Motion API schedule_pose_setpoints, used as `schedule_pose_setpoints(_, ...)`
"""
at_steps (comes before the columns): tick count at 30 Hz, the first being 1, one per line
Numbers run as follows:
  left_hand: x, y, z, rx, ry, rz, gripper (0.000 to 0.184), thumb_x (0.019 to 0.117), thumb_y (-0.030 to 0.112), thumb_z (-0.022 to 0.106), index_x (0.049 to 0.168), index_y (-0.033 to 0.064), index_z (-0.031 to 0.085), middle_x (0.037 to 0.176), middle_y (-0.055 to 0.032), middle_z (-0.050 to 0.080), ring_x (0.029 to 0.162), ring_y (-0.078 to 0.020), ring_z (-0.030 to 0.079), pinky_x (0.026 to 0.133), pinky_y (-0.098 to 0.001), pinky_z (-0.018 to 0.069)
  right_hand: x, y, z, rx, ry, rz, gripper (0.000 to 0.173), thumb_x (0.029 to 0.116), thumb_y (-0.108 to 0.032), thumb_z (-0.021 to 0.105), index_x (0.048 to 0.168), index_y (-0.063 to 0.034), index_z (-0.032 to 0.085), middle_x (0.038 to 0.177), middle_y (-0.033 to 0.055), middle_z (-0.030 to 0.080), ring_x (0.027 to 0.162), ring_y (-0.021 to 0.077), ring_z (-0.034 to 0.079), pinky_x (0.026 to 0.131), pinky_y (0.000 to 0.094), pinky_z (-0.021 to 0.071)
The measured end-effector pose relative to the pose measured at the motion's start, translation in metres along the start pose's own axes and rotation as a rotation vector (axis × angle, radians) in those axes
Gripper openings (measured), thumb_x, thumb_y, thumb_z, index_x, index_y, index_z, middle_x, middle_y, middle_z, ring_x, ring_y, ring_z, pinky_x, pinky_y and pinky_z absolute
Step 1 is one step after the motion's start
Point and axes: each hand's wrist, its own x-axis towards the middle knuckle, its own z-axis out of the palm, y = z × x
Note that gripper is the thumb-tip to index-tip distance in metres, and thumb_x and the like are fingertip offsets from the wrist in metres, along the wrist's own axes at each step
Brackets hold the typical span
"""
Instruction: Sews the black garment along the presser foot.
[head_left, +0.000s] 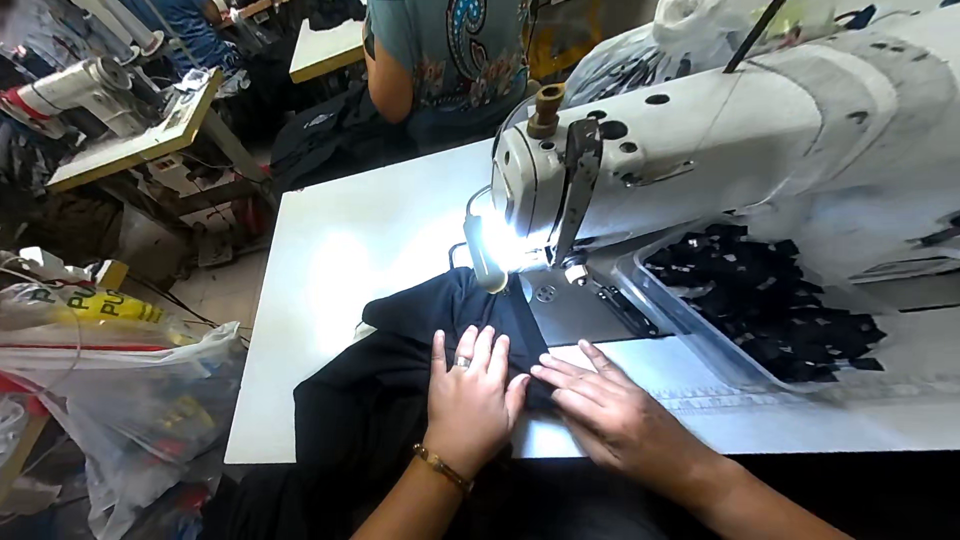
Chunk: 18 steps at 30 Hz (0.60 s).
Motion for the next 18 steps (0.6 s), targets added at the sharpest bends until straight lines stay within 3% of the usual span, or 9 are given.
schedule_pose_setpoints(12,0.020,-0.011,0.000,-0.015,-0.044,-0.023,0.055,0.1073,0.049,0.034,0.147,0.0188,0.057,0.156,-0.0018,0.051,0.150,-0.0240,0.039,0.123,-0.0653,0.0127,0.021,0.010,0.005,-0.007,0.031,0.030,0.030,0.0959,-0.016,0.047,0.080,-0.0059,0.070,0.116,0.0096,0.075,0.125,0.0245,0.065,0.116,0.0551,0.0395)
schedule_pose_setpoints(18,0.038,-0.017,-0.006,-0.017,-0.088,-0.048,0.054,0.1087,0.045,0.034,0.150,0.0160,0.054,0.159,-0.0041,0.048,0.152,-0.0254,0.035,0.124,-0.0653,0.0091,0.041,0.022,0.009,-0.018,0.018,0.046,0.029,0.0926,-0.016,0.048,0.081,-0.0031,0.071,0.113,0.0116,0.076,0.124,0.0278,0.066,0.115,0.0590,0.0395)
